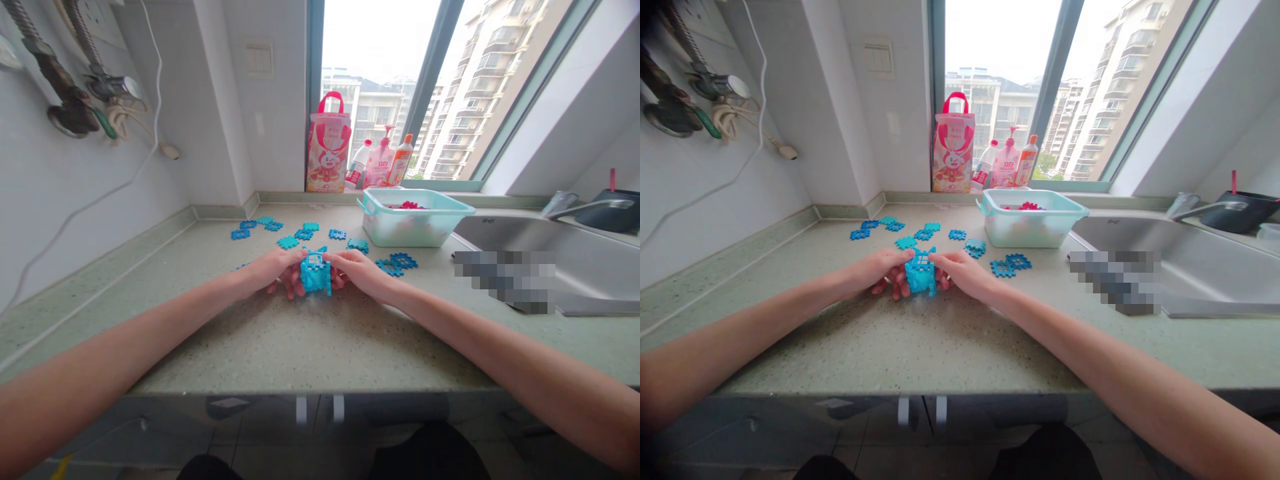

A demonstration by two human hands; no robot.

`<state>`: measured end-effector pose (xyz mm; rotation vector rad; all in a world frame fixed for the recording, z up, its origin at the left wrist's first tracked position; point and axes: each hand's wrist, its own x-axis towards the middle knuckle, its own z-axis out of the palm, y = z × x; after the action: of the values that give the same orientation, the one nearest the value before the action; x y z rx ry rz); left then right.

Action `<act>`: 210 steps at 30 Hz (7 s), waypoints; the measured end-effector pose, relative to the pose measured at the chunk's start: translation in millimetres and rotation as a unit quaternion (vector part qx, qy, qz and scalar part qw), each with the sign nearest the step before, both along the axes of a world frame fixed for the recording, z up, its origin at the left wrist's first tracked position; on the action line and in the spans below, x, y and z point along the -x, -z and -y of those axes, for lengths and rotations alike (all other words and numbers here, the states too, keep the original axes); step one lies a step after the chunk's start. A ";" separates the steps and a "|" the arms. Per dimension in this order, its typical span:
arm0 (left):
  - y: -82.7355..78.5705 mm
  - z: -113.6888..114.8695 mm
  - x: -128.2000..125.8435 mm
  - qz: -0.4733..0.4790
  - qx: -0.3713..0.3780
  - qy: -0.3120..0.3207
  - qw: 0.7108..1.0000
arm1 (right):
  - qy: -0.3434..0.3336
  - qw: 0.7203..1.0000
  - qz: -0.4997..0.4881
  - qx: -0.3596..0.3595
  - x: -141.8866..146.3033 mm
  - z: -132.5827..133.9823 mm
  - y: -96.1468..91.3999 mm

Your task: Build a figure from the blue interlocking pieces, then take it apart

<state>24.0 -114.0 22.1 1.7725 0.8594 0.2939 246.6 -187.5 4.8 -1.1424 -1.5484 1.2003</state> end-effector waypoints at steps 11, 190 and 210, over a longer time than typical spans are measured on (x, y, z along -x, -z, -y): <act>-9.0 -12.2 21.1 0.013 -0.258 -0.010 0.966 | 0.027 0.999 0.041 -0.004 -30.6 -2.1 -5.9; 20.4 -6.7 -1.5 0.231 -0.219 0.041 0.947 | 0.020 0.962 0.088 -0.256 -32.7 1.4 -1.1; 23.2 -9.6 3.6 0.245 -0.246 0.021 0.937 | -0.098 0.986 0.040 -0.130 -36.1 -7.2 8.6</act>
<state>20.4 -104.4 -1.2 2.0353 0.4009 0.9460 282.7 -180.4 -3.8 -0.8920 -1.8532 1.0495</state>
